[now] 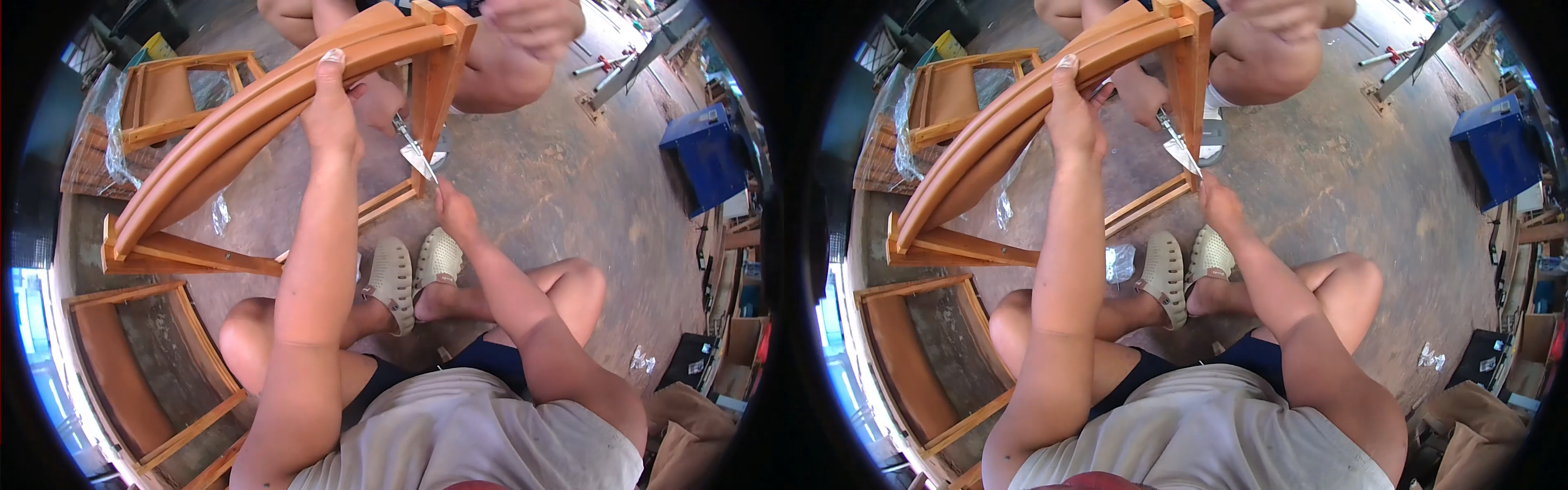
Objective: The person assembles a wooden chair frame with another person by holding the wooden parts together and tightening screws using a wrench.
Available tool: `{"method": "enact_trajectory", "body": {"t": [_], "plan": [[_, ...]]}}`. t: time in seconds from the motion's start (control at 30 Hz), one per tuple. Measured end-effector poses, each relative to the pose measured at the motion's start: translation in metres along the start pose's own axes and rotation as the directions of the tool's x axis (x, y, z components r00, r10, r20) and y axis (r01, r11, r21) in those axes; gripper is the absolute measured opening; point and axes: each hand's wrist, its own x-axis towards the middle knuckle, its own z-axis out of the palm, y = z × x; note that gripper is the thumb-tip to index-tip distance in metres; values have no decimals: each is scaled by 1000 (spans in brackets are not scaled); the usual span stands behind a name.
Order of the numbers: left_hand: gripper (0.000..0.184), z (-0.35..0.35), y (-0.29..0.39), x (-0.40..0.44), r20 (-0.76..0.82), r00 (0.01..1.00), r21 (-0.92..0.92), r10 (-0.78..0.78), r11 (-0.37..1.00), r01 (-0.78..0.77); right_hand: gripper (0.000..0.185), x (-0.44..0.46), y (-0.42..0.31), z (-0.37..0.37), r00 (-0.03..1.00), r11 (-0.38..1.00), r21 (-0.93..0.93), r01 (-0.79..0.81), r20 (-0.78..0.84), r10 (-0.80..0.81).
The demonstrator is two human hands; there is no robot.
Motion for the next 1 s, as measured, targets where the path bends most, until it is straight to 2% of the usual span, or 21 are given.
{"method": "enact_trajectory", "body": {"t": [0.17,0.23,0.37,0.43,0.53,0.73,0.83,0.97,1.0], "plan": [[45,0,2,-2,16,1000,9,-13,1000,13,27,4,10,7,998,997,70,35,-49,-31],[48,0,2,-1,46,999,19,-14,1000,13,29,6,12,9,999,999,47,-9,41,7],[49,2,5,-3,41,998,52,-37,998,35,27,3,9,8,999,992,121,-30,21,28],[48,2,5,-4,30,999,52,-37,998,35,30,0,6,5,999,999,32,19,-45,-18],[48,2,3,-4,26,999,43,-36,998,35,30,0,2,-1,994,996,8,84,-65,-84],[49,0,3,-4,49,998,59,-47,997,44,30,1,-10,-13,997,997,-55,58,-39,-60],[50,2,6,-7,40,997,-6,-59,998,59,29,1,-3,-8,996,997,-42,60,-56,-63],[50,2,7,-8,47,997,-17,-61,998,62,29,2,-5,-6,992,996,-3,87,-89,-87],[50,2,7,-8,51,997,18,-65,998,64,28,3,-9,-10,998,998,-29,47,-48,-48]]}}
